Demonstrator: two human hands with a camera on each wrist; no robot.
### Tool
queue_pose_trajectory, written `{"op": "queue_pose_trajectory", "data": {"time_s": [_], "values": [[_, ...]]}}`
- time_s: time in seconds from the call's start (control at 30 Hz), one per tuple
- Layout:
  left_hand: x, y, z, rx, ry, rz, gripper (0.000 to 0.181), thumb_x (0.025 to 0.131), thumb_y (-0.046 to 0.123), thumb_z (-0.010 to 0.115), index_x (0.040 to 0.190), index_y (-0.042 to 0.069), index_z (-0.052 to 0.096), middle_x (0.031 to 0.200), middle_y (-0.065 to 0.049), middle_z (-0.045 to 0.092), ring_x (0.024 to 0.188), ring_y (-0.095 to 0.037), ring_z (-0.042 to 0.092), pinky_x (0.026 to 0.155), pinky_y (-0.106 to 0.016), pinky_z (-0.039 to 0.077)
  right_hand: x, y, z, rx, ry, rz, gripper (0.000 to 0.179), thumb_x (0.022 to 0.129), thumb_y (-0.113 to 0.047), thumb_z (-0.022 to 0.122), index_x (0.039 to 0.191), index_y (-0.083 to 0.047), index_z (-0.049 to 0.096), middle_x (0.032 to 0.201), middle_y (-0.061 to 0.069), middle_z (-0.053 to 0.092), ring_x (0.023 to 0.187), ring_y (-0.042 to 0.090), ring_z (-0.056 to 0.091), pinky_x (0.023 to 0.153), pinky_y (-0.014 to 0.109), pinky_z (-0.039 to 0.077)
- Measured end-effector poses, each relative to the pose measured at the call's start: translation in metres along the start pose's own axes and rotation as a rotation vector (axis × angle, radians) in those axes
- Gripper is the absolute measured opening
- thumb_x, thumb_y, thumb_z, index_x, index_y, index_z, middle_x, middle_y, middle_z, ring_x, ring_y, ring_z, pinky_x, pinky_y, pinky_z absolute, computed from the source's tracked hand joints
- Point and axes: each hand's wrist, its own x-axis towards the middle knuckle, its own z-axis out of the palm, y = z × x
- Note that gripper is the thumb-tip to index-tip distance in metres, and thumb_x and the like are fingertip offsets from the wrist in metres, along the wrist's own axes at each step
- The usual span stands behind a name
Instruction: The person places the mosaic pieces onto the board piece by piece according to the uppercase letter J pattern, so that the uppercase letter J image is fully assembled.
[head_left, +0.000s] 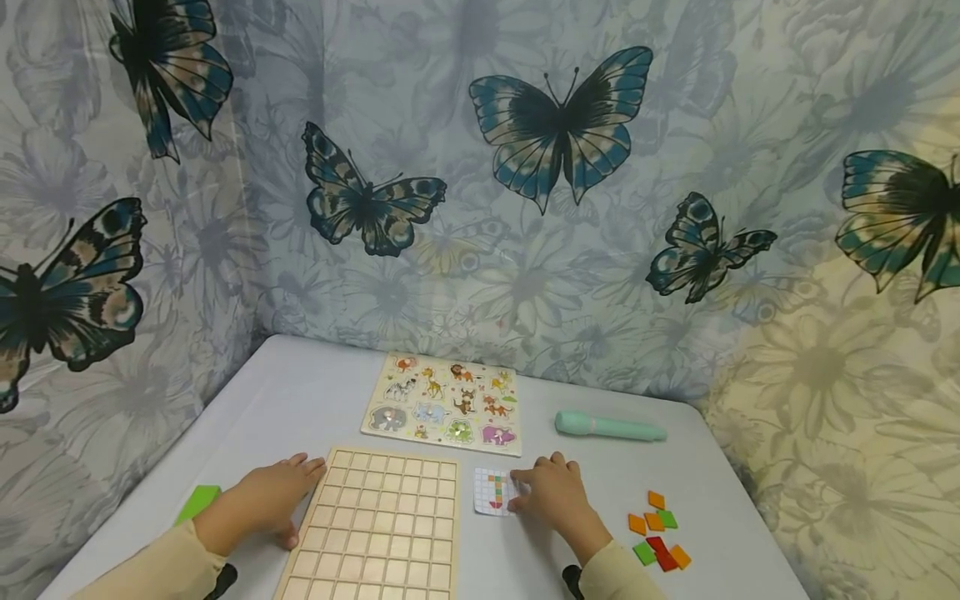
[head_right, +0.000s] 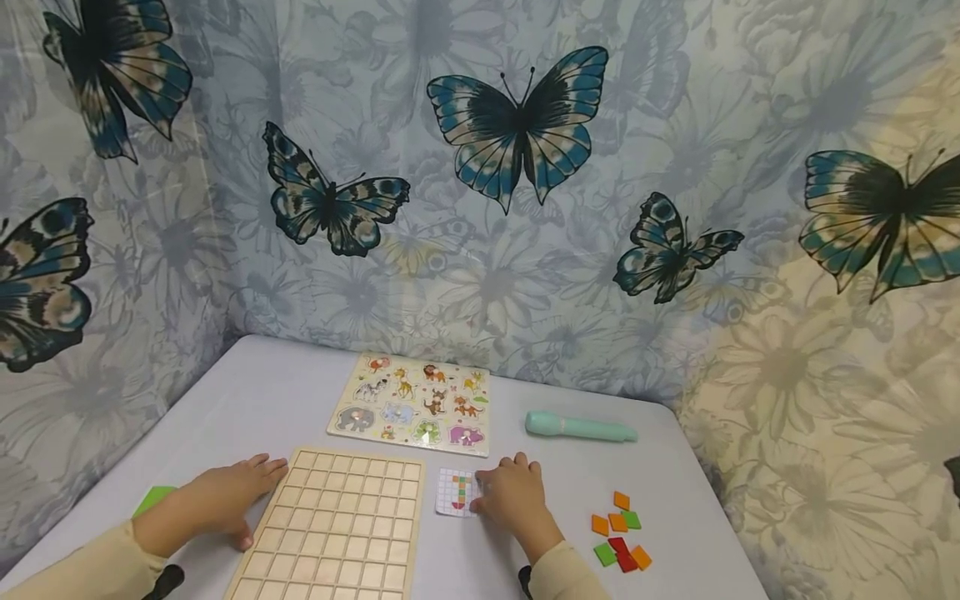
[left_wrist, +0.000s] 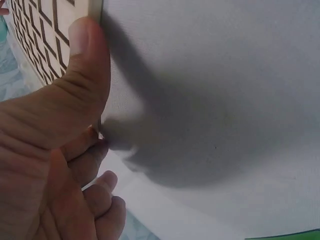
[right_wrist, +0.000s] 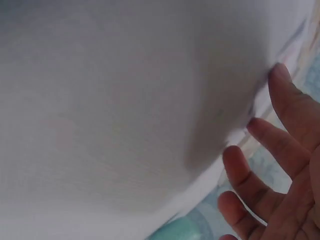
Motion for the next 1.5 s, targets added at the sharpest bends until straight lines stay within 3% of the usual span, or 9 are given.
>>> {"op": "queue_pose_trajectory", "data": {"time_s": [0.17, 0.53, 1.0, 1.23, 1.5], "values": [[0.002, 0.001, 0.002, 0.039, -0.016, 0.006, 0.106, 0.053, 0.035, 0.090, 0.140, -0.006, 0.047, 0.147, -0.020, 0.043, 0.136, -0.046, 0.034, 0.102, -0.061, 0.036, 0.000, -0.001, 0.004, -0.025, -0.005, 0.013, 0.050, 0.070, -0.049, 0.082, 0.114, -0.025, 0.076, 0.090, 0.002, 0.062, 0.080, 0.020, 0.040, 0.077, 0.045, 0.036], [0.008, 0.005, 0.006, 0.005, -0.023, -0.013, 0.106, 0.056, 0.036, 0.089, 0.143, -0.005, 0.045, 0.149, -0.019, 0.041, 0.136, -0.046, 0.033, 0.097, -0.063, 0.039, -0.003, 0.012, 0.005, -0.055, -0.039, 0.043, 0.051, 0.072, -0.050, 0.081, 0.118, -0.028, 0.074, 0.093, 0.003, 0.063, 0.083, 0.023, 0.044, 0.078, 0.045, 0.038], [0.039, 0.056, 0.010, -0.006, -0.027, 0.027, 0.109, 0.057, 0.047, 0.086, 0.145, -0.002, 0.044, 0.152, -0.015, 0.039, 0.139, -0.041, 0.032, 0.104, -0.060, 0.035, -0.030, 0.068, -0.002, -0.006, -0.098, 0.148, 0.053, 0.072, -0.044, 0.083, 0.120, -0.026, 0.073, 0.102, 0.009, 0.066, 0.093, 0.031, 0.051, 0.084, 0.053, 0.040], [0.058, 0.077, 0.018, 0.092, -0.014, 0.065, 0.113, 0.054, 0.059, 0.082, 0.145, 0.002, 0.046, 0.151, -0.011, 0.041, 0.138, -0.036, 0.036, 0.105, -0.051, 0.039, -0.038, 0.097, 0.004, 0.062, -0.070, 0.164, 0.052, 0.070, -0.038, 0.086, 0.119, -0.024, 0.074, 0.092, 0.005, 0.068, 0.085, 0.029, 0.049, 0.080, 0.053, 0.041], [0.074, 0.099, 0.020, 0.155, 0.012, 0.094, 0.114, 0.056, 0.068, 0.078, 0.145, 0.004, 0.047, 0.151, -0.008, 0.042, 0.137, -0.032, 0.039, 0.102, -0.047, 0.043, -0.045, 0.114, -0.009, 0.047, -0.071, 0.147, 0.054, 0.073, -0.040, 0.083, 0.123, -0.022, 0.072, 0.078, -0.003, 0.061, 0.078, 0.024, 0.047, 0.071, 0.047, 0.044]]}}
